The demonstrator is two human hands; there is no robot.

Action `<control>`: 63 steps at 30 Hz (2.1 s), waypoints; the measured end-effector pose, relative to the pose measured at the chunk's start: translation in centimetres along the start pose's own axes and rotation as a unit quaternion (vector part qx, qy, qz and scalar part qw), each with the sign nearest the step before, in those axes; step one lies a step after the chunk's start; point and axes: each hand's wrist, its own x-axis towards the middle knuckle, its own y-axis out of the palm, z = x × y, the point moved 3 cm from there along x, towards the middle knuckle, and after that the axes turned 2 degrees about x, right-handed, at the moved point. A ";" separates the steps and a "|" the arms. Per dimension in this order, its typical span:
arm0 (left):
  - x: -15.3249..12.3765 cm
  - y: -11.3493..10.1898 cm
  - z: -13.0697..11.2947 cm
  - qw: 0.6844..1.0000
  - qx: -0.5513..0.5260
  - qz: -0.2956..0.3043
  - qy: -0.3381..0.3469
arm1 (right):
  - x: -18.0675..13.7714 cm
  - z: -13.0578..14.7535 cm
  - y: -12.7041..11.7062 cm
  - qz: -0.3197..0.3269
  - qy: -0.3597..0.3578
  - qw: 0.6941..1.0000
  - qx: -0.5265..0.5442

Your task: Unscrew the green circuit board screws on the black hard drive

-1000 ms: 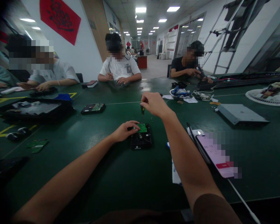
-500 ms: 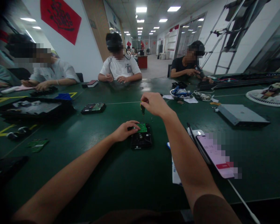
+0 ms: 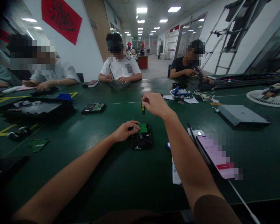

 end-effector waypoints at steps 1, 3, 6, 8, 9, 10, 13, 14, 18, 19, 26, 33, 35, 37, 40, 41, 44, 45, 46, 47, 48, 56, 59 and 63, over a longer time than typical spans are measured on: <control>0.0 0.0 0.0 1.000 0.000 0.001 -0.001 | 0.0 -0.1 0.0 -0.003 0.006 1.000 -0.002; 0.0 0.0 -0.1 1.000 0.000 0.004 -0.003 | 0.0 -0.2 -0.1 -0.010 0.018 1.000 -0.004; -0.1 -0.1 -0.2 1.000 -0.001 0.003 -0.006 | 0.0 0.0 -0.1 -0.013 0.017 1.000 0.002; -0.1 -0.1 -0.2 1.000 0.000 0.000 -0.009 | 0.0 0.1 -0.1 -0.008 0.012 1.000 0.011; -0.1 0.0 -0.2 1.000 0.001 0.000 -0.009 | 0.0 0.1 -0.1 -0.005 0.011 1.000 0.014; -0.1 0.0 -0.1 1.000 0.001 0.000 -0.008 | 0.0 0.2 -0.1 -0.001 0.010 1.000 0.015; 0.0 0.0 -0.1 1.000 0.001 -0.001 -0.003 | 0.0 0.1 -0.1 0.000 0.012 1.000 0.001; 0.0 0.0 -0.1 1.000 0.001 -0.001 -0.002 | 0.0 0.0 -0.1 -0.004 0.015 1.000 -0.004; 0.0 -0.1 -0.3 1.000 0.001 0.001 -0.002 | 0.1 0.0 -0.2 -0.009 0.020 1.000 -0.002; 0.0 -0.1 -0.3 1.000 0.001 0.001 -0.002 | 0.1 0.0 -0.2 -0.008 0.018 1.000 -0.003; 0.0 -0.1 -0.3 1.000 -0.002 -0.004 0.000 | 0.1 0.0 -0.1 -0.002 0.005 1.000 -0.004; -0.1 -0.2 -0.6 1.000 -0.001 -0.003 -0.005 | 0.1 -0.1 -0.1 -0.020 0.016 1.000 0.008; -0.1 -0.1 -0.6 1.000 -0.003 -0.001 -0.006 | 0.1 0.0 -0.2 -0.014 0.015 1.000 0.006; -0.1 -0.1 -0.5 1.000 -0.004 -0.001 -0.007 | 0.1 0.0 -0.2 -0.008 0.009 1.000 0.001; 0.0 -0.1 -0.4 1.000 -0.005 -0.001 -0.006 | 0.1 0.0 -0.1 -0.010 0.008 1.000 -0.006; 0.0 -0.1 -0.4 1.000 -0.006 0.000 -0.006 | 0.1 0.0 -0.1 -0.014 0.011 1.000 -0.005; 0.0 -0.1 -0.4 1.000 -0.006 0.001 -0.003 | 0.0 -0.1 -0.1 -0.020 0.022 1.000 0.006; 0.0 -0.1 -0.4 1.000 -0.006 0.001 -0.001 | 0.0 0.0 -0.1 -0.019 0.023 1.000 0.009; 0.0 -0.1 -0.4 1.000 -0.005 0.001 0.002 | 0.0 0.0 -0.2 -0.017 0.022 1.000 0.011; 0.0 -0.1 -0.4 1.000 -0.005 0.001 0.003 | 0.0 0.1 -0.2 -0.015 0.020 1.000 0.012; 0.0 -0.1 -0.4 1.000 -0.005 0.002 0.005 | 0.0 0.1 -0.2 -0.012 0.018 1.000 0.013; 0.0 0.0 -0.1 1.000 -0.002 0.002 0.002 | 0.1 0.1 -0.1 -0.001 -0.009 1.000 -0.001; 0.0 0.0 -0.2 1.000 -0.004 0.002 0.000 | 0.1 -0.2 -0.1 -0.012 0.012 1.000 0.011; -0.1 -0.1 -0.5 1.000 0.002 0.001 -0.003 | 0.1 -0.4 -0.1 -0.018 0.016 1.000 0.016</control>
